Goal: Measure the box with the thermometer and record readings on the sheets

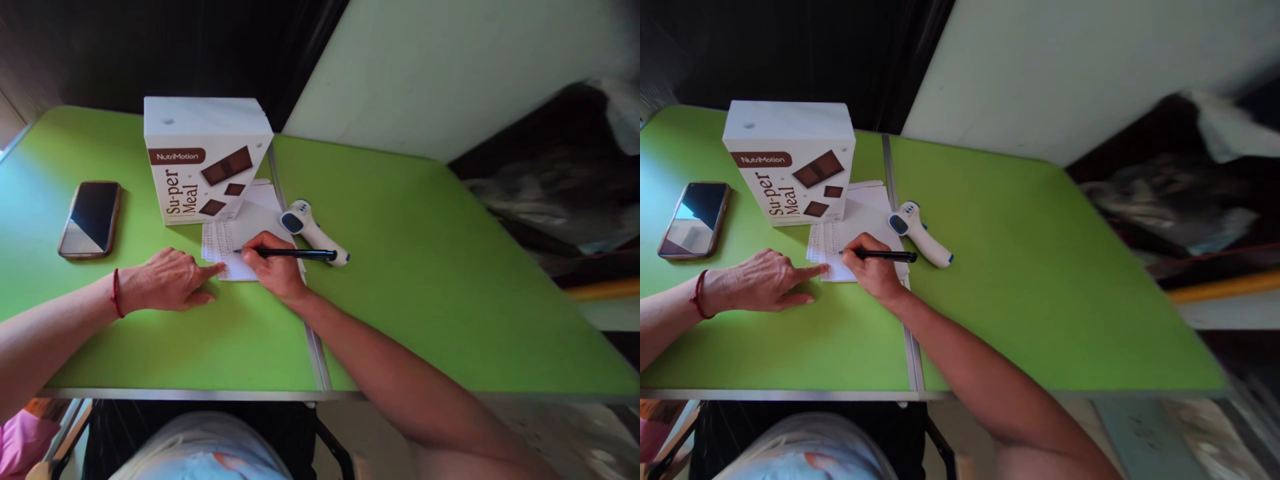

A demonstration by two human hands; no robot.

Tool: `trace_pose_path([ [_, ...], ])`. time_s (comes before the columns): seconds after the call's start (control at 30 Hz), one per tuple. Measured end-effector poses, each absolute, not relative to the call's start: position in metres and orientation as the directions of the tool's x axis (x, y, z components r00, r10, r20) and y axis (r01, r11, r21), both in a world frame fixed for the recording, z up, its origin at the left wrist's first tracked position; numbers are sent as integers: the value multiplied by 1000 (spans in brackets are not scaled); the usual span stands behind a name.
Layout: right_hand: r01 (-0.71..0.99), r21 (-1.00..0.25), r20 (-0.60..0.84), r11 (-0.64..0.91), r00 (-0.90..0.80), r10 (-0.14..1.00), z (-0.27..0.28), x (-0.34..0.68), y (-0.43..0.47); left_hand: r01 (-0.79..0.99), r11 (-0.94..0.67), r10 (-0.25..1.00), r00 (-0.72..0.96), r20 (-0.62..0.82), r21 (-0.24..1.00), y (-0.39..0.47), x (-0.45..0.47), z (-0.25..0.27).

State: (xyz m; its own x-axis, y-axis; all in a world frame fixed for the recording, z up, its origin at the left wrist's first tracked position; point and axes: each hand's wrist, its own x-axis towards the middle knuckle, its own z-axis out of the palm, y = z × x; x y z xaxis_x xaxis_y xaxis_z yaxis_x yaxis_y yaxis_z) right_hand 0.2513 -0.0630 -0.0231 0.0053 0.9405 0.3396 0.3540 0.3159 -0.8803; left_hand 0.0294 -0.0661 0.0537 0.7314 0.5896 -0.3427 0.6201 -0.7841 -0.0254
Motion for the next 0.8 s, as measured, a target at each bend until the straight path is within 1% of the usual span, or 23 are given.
trace_pose_path([
  [0.17, 361, -880, 330, 309, -2, 944, -25, 252, -62, 611, -790, 581, 712, -395, -61, -63, 31, 56],
  [0.23, 366, -875, 337, 317, -10, 941, -27, 252, -62, 608, -792, 579, 714, -394, -63, -64, 32, 55],
  [0.37, 394, -842, 392, 368, -22, 920, -31, 253, -61, 616, -788, 587, 748, -310, -6, -63, 32, 53],
  [0.43, 432, -801, 452, 414, -16, 892, -30, 257, -60, 667, -744, 639, 731, -239, 53, -56, 29, 54],
  [0.5, 507, -718, 525, 477, -56, 849, -26, 266, -56, 770, -630, 754, 638, -158, 102, -44, 23, 58],
  [0.57, 604, -573, 581, 555, -179, 794, -21, 280, -50, 877, -466, 872, 478, -108, 115, -29, 15, 63],
  [0.6, 648, -483, 586, 590, -261, 767, -19, 288, -47, 917, -387, 908, 398, -131, 102, -21, 10, 65],
  [0.63, 687, -398, 568, 609, -337, 751, -16, 295, -43, 945, -318, 924, 327, -196, 79, -14, 4, 67],
  [0.7, 747, -260, 478, 612, -451, 754, -13, 307, -38, 979, -203, 931, 199, -305, 20, -3, -5, 68],
  [0.77, 785, -162, 370, 598, -513, 774, -12, 313, -35, 993, -115, 953, 113, -282, 9, 5, -14, 65],
  [0.8, 796, -126, 328, 593, -530, 782, -12, 313, -35, 996, -78, 971, 86, -221, 43, 8, -17, 60],
])
